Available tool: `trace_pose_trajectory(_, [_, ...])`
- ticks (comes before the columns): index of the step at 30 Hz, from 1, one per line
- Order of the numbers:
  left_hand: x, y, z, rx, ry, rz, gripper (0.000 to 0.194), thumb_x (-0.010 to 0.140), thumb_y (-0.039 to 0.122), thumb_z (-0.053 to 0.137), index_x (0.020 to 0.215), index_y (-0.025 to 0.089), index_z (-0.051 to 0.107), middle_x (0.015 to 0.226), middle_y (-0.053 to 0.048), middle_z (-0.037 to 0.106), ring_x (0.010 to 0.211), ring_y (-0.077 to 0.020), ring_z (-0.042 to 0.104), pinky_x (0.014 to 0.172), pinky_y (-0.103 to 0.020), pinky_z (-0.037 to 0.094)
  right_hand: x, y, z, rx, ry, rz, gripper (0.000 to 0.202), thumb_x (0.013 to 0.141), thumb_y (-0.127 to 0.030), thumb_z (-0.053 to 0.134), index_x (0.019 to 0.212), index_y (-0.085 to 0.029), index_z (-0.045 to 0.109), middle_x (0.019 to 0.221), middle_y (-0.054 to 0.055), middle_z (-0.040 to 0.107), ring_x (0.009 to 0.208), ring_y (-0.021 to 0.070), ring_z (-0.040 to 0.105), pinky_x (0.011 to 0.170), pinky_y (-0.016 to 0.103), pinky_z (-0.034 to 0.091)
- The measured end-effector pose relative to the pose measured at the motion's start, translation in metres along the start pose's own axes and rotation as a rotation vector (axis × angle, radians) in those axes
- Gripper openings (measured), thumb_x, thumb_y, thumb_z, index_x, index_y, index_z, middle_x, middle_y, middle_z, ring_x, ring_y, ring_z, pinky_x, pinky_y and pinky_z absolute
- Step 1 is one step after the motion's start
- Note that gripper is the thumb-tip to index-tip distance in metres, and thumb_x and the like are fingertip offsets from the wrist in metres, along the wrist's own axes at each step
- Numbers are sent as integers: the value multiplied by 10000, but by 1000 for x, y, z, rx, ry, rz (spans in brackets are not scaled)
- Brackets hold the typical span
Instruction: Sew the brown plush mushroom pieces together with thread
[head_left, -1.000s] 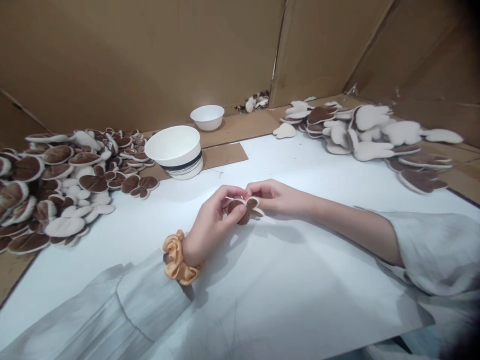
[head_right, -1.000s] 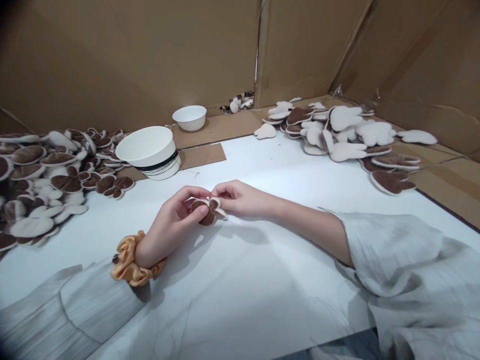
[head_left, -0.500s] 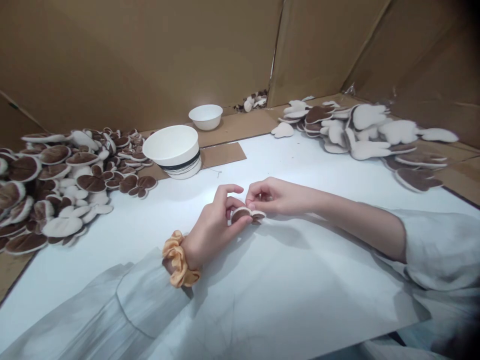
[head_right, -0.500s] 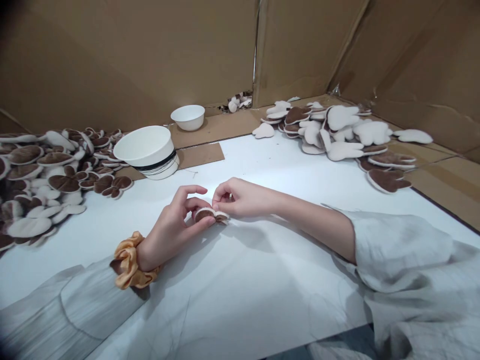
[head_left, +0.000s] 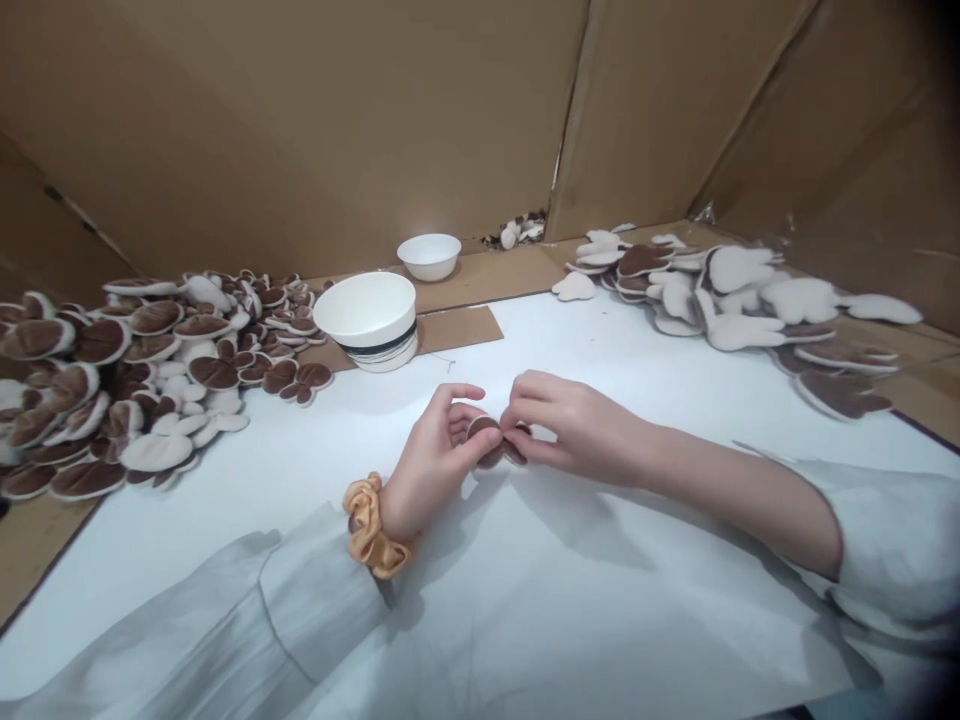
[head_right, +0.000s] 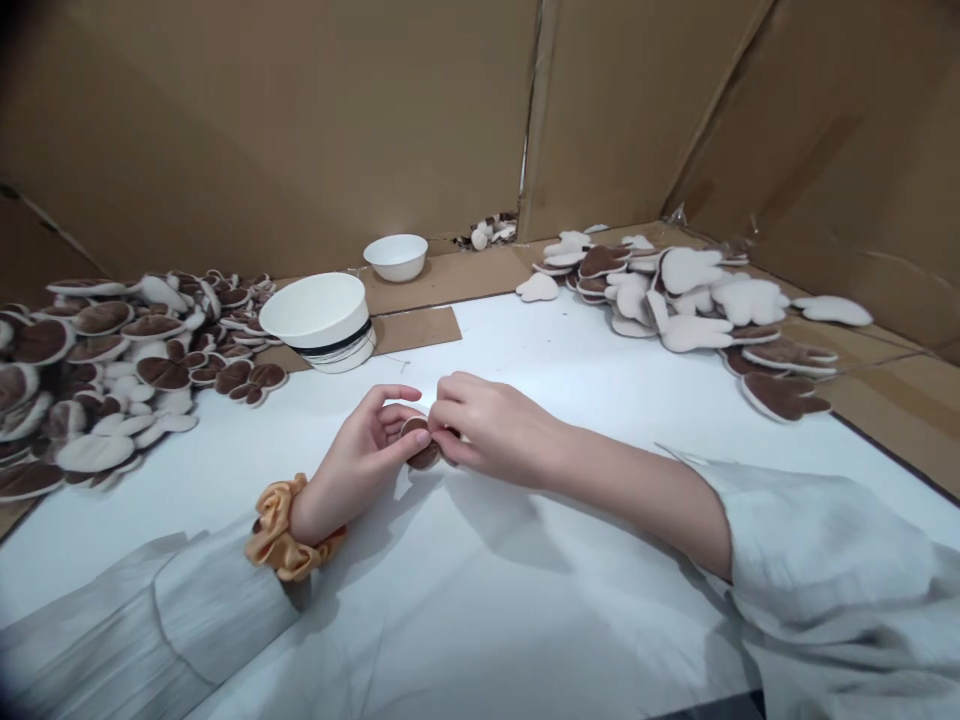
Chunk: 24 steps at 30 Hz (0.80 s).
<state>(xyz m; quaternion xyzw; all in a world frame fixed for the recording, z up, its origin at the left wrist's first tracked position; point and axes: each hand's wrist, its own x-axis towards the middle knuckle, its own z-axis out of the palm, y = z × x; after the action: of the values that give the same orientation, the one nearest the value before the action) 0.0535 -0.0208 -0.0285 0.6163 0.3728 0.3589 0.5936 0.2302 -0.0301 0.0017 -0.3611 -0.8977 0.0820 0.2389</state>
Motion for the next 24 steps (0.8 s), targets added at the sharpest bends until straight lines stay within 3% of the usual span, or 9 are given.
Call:
trace_pose_trajectory(2, [4, 0, -2, -62, 69, 1, 319, 761, 278, 591, 1004, 170, 413, 715, 15, 555, 641, -109, 567, 601, -235, 451, -1, 2, 4, -163, 64, -228, 245, 850, -152, 396, 674, -166, 565, 644, 28, 492, 607, 124, 431, 529, 240, 331])
trace_pose_trajectory(5, [9, 3, -6, -93, 197, 46, 313, 762, 287, 586, 1011, 151, 456, 741, -8, 579, 681, -118, 578, 645, -249, 462, -5, 4, 11, -302, 121, -437, 238, 826, -70, 391, 666, -170, 538, 625, 16, 489, 576, 123, 384, 525, 249, 315])
trace_pose_trajectory(9, [10, 7, -13, -120, 315, 96, 336, 778, 315, 557, 1058, 136, 503, 861, -67, 626, 779, -162, 598, 718, -309, 469, -12, 11, 20, -233, 149, -365, 177, 839, -101, 414, 733, -172, 537, 674, 31, 515, 585, 119, 409, 534, 244, 339])
trace_pose_trajectory(13, [8, 10, -31, -82, 462, 81, 342, 784, 314, 545, 1056, 106, 545, 874, -83, 650, 755, -151, 592, 740, -301, 457, -17, 21, 26, -94, 138, -292, 134, 838, -103, 437, 790, -166, 545, 702, 45, 537, 624, 122, 474, 559, 242, 380])
trace_pose_trajectory(17, [4, 8, -70, 25, 684, 149, 306, 756, 326, 574, 972, 110, 595, 844, -69, 655, 753, -152, 591, 736, -291, 458, -20, 26, 29, 16, 117, -258, 142, 828, -96, 445, 839, -169, 567, 734, 63, 574, 665, 141, 537, 584, 263, 434])
trace_pose_trajectory(24, [-16, 8, -171, 135, 1170, 344, 220, 706, 311, 603, 858, 157, 565, 862, -36, 606, 809, -144, 579, 725, -265, 468, -29, 44, 38, 37, 74, -177, 132, 817, -193, 488, 845, -202, 617, 806, 69, 620, 718, 172, 621, 609, 252, 534])
